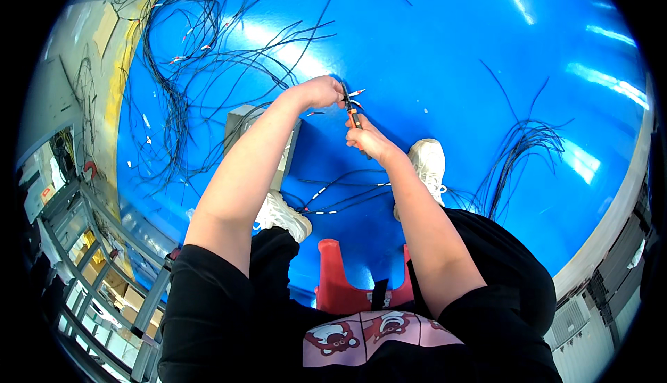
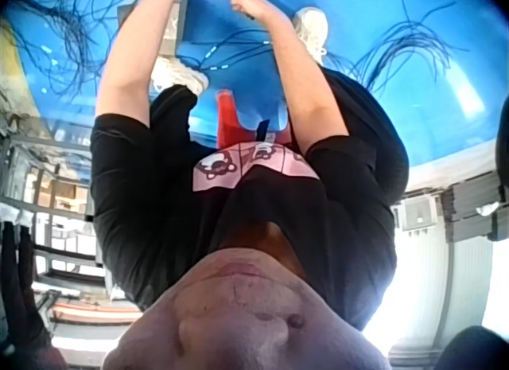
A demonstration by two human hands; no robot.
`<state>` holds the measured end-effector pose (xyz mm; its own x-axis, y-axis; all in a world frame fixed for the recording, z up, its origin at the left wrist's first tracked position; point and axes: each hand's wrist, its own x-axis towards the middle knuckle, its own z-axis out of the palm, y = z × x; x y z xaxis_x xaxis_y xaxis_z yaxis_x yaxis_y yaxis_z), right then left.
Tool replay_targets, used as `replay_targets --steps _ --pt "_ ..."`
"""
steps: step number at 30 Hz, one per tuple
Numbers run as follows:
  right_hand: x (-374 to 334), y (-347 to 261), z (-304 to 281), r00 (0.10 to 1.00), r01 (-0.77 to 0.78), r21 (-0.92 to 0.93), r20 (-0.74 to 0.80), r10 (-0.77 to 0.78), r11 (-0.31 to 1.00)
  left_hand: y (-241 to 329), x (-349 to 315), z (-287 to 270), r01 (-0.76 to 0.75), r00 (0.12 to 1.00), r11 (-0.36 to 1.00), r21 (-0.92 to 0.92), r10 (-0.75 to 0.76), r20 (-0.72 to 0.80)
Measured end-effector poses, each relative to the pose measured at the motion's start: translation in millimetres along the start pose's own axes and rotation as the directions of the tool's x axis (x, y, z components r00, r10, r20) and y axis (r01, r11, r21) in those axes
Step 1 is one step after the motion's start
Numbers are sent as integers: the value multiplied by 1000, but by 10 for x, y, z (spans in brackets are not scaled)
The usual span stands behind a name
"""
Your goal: The person sits on a red stool and strips the insulation from multiple black wires using orange-handled wire strippers. They then insert small white plastic connectors onto the exposed ends of the wires.
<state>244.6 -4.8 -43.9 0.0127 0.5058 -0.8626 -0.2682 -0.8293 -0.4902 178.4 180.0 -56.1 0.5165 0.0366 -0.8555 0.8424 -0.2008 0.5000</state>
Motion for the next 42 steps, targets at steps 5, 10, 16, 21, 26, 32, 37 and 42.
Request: replay_targets --steps 5,10,16,21,26,32,37,42 --pt "33 99 1 1000 -8 74 -7 8 997 62 -15 7 -81 997 993 80 81 5" --pt "-12 73 64 998 -41 186 -47 50 982 -29 -72 7 -66 985 992 112 83 -151" --pt "58 382 -59 956 283 355 -183 -231 891 -426 -1010 -582 -287 873 943 169 330 -358" --pt "-131 -327 66 915 401 216 -134 -380 890 -2014 -2617 -375 174 808 916 361 76 -584" --pt "-602 -1497 -218 811 530 -472 38 -584 705 -3401 -3730 472 706 697 636 311 -545 -467" --pt "-2399 -2346 -65 854 395 -722 62 -516 568 -3483 -3386 520 608 664 779 155 -391 -637" --pt "-3166 -1574 281 853 479 -171 -141 -502 861 -2479 -2257 -645 196 532 935 296 153 -833" --pt "-3066 -1665 505 869 455 32 -233 -436 890 -1761 -1264 -1161 -5 427 995 100 93 -899"
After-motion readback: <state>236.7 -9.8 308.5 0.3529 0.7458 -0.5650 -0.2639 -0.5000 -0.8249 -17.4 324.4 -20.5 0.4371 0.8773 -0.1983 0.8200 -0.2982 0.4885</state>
